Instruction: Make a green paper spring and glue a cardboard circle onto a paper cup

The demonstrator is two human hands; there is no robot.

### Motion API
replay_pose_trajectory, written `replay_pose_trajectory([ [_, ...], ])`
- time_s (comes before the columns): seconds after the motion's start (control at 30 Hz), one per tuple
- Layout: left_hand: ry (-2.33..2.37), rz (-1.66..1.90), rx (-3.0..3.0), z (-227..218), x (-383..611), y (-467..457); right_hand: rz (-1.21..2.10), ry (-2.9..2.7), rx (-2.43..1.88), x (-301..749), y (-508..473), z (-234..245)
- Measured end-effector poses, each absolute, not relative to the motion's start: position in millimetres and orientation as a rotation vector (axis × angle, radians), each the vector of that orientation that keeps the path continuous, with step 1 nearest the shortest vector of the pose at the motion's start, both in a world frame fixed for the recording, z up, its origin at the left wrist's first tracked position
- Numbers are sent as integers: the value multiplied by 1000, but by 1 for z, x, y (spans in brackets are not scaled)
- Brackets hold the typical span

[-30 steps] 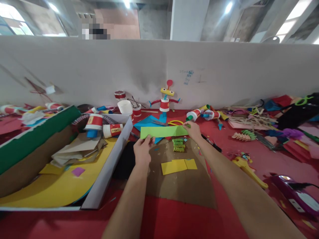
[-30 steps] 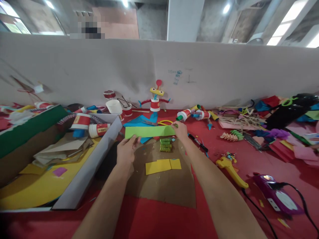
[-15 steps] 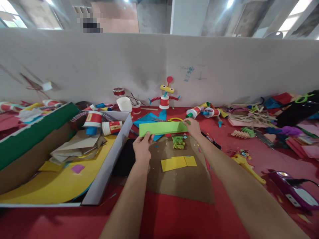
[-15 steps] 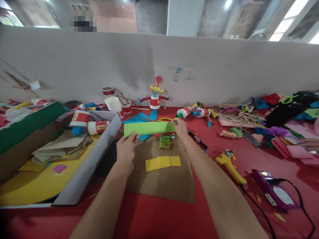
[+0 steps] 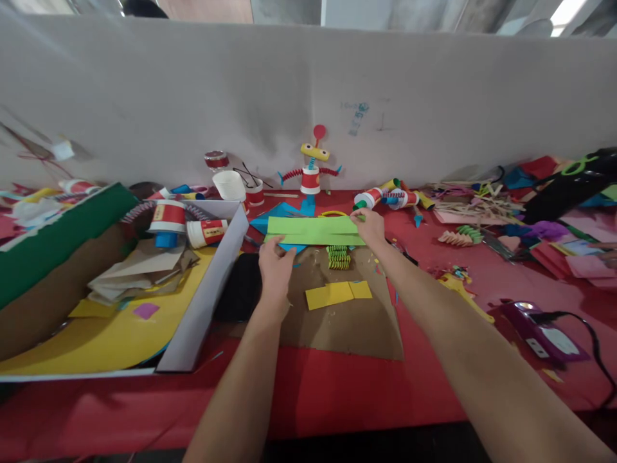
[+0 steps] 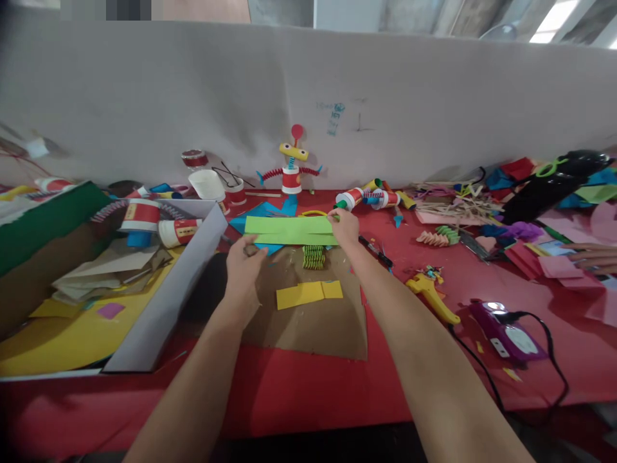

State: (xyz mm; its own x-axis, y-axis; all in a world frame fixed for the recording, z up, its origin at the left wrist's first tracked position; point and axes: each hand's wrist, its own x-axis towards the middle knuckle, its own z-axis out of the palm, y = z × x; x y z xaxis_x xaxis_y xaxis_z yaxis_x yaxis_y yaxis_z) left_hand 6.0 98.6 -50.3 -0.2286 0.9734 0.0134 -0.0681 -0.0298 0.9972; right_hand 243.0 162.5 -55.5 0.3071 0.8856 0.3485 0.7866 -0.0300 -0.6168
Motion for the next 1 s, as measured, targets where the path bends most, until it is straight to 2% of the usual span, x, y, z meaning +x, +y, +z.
replay_pose_trajectory([
  [0.13, 1242, 830, 1637, -45, 9, 86, 165, -1484, -1802, 241, 160, -53],
  [0.23, 1155, 662, 1785, -46, 17, 77, 153, -1488, -1766, 241, 159, -52],
  [0.43, 1220, 583, 2038, -55, 23, 70, 137, -1467, -1693, 236, 155, -52],
  [0.77, 1336, 551, 2030, -47, 25, 69, 148, -1398, -1439, 227, 153, -40],
  [0.87, 1329, 757, 1777, -36, 27, 70, 206, -1321, -1302, 219, 142, -33],
  [1.0, 1046, 996, 1119, -30, 28, 68, 424, -1275, -1312, 208, 106, -35],
])
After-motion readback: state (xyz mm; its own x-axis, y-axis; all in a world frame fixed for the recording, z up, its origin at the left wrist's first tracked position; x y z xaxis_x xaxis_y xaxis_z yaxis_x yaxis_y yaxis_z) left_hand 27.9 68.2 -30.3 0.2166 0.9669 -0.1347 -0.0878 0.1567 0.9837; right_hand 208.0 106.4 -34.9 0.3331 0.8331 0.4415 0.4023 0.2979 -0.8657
